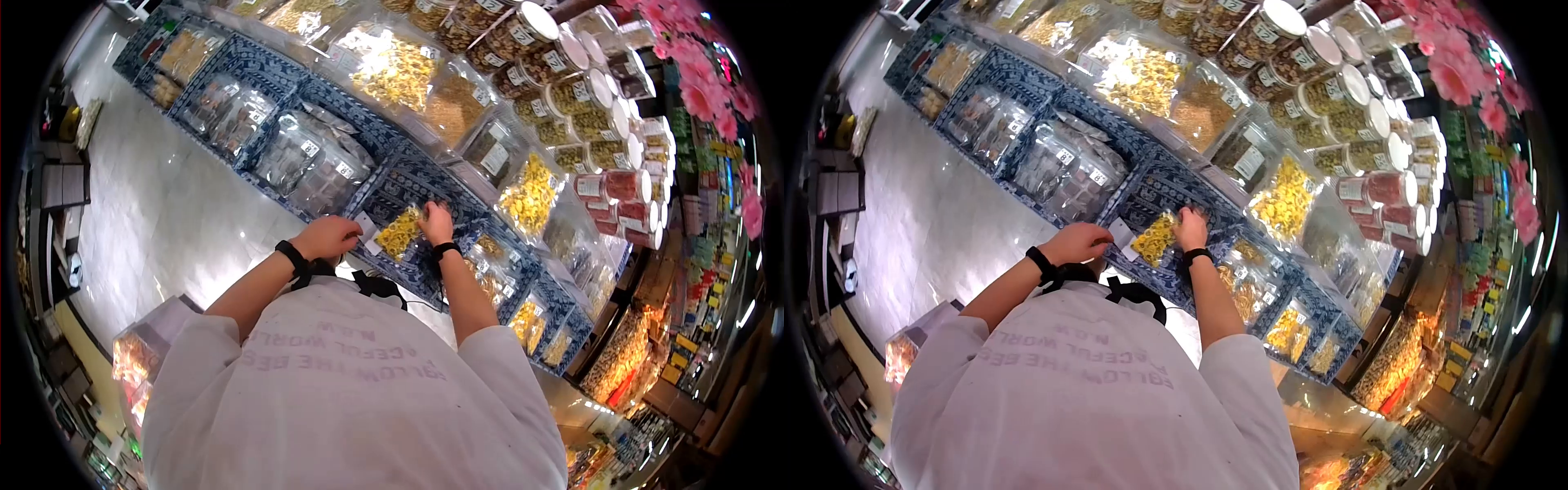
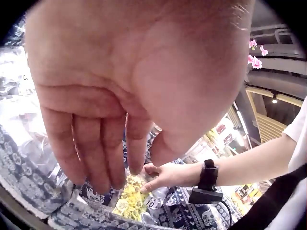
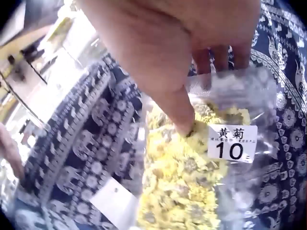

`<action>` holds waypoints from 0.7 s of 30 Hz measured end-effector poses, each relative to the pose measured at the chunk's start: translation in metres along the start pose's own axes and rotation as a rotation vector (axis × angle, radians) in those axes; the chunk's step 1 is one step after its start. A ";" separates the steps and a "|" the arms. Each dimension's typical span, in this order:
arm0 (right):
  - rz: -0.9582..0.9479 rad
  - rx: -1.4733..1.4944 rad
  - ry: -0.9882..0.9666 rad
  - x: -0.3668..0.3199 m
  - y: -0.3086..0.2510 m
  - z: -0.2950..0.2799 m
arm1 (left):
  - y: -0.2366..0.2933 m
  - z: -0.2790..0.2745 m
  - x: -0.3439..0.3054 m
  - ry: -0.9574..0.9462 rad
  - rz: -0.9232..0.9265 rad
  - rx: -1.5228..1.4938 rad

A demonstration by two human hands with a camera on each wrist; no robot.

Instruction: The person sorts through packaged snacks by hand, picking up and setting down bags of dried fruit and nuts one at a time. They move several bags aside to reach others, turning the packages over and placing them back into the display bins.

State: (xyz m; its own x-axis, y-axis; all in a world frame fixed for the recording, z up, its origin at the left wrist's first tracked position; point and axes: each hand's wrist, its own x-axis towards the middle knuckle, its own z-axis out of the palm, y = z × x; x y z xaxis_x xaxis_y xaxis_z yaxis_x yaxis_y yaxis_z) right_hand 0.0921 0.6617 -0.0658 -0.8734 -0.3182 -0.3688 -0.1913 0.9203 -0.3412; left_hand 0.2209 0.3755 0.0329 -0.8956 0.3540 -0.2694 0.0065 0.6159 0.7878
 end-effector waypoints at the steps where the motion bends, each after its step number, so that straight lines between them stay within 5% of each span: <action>1: -0.048 0.097 -0.007 -0.005 -0.001 -0.006 | 0.000 0.000 0.004 0.012 0.024 -0.018; 4: -0.109 0.370 -0.061 -0.030 -0.009 -0.029 | 0.010 -0.007 0.019 0.030 0.028 -0.117; 8: -0.112 0.758 -0.098 -0.065 -0.028 -0.084 | 0.025 0.000 0.049 0.370 0.309 -0.075; 10: -0.113 0.891 -0.087 -0.080 -0.035 -0.107 | 0.041 -0.007 0.062 0.376 0.412 -0.045; 12: 0.001 1.198 -0.046 -0.095 -0.045 -0.126 | 0.063 -0.023 0.065 -0.140 0.073 -0.319; 14: -0.019 1.185 0.000 -0.099 -0.033 -0.128 | 0.049 -0.010 0.081 -0.165 0.165 -0.357; 17: 0.266 1.238 -0.015 -0.108 -0.022 -0.125 | 0.043 -0.004 0.093 -0.200 -0.034 -0.665; 20: 0.342 1.373 -0.004 -0.120 -0.024 -0.114 | 0.027 0.002 0.094 -0.077 -0.119 -0.570; 21: 0.339 1.344 -0.009 -0.125 -0.027 -0.108 | 0.037 0.000 0.083 0.051 0.084 -0.345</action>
State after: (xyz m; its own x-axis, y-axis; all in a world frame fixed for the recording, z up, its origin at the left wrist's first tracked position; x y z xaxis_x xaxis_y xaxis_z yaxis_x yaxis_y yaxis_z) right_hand 0.1581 0.7014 0.0824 -0.7862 -0.1317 -0.6038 0.6055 0.0309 -0.7952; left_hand 0.1470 0.4272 0.0398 -0.9194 0.3525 -0.1743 -0.0613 0.3093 0.9490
